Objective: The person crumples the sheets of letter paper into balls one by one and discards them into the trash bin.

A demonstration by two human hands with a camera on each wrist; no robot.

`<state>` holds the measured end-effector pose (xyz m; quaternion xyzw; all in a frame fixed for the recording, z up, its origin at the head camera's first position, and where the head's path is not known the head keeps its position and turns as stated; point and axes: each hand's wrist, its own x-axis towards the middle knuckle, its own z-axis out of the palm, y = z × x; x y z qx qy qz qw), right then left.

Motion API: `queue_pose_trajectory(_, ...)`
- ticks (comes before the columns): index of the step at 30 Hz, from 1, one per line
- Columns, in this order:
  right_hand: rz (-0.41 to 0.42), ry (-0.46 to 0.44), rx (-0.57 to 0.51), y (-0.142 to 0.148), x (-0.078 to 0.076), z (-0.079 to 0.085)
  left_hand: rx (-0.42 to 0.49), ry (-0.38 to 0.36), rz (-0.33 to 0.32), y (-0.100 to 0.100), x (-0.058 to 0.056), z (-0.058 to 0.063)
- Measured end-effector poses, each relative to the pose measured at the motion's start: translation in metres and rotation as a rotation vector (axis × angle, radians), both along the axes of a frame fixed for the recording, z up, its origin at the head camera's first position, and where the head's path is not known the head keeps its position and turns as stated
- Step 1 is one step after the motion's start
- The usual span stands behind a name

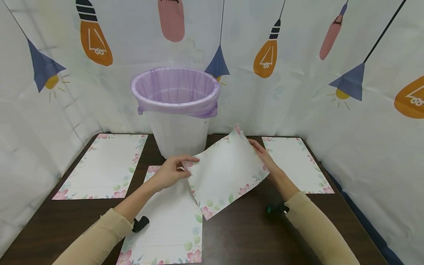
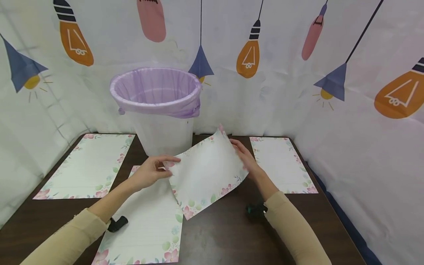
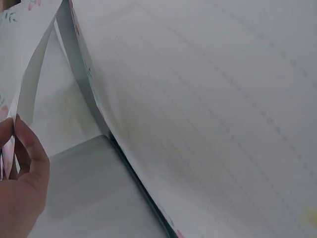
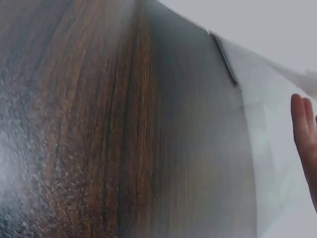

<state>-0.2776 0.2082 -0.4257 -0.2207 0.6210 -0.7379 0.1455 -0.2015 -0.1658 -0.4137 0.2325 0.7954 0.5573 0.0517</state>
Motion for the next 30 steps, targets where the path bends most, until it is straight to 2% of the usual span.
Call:
queue_pose_trajectory(3, 0.085, 0.075, -0.002, -0.003, 0.001, -0.003, -0.009, -0.007, 0.016, 0.000, 0.000, 0.002)
queue_pose_trajectory(6, 0.145, 0.107, 0.037, -0.007, 0.002, -0.003, -0.013, -0.020, 0.035, 0.002, 0.000, 0.004)
queue_pose_trajectory(12, 0.093, 0.167, 0.182, -0.022, 0.011, 0.002, 0.000, -0.041, 0.074, 0.004, -0.001, 0.006)
queue_pose_trajectory(18, 0.010, 0.212, 0.261, -0.030, 0.017, 0.002, 0.044, -0.044, 0.127, 0.004, 0.000, 0.007)
queue_pose_trajectory(23, -0.046, 0.241, 0.278, -0.036, 0.021, 0.001, 0.170, -0.064, 0.152, 0.006, 0.003, 0.007)
queue_pose_trajectory(26, -0.108, 0.280, 0.279, -0.041, 0.023, 0.001, 0.289, -0.076, 0.172, 0.010, 0.005, 0.008)
queue_pose_trajectory(30, -0.203, 0.329, 0.263, -0.049, 0.034, 0.013, 0.425, -0.079, 0.207, 0.018, 0.009, 0.010)
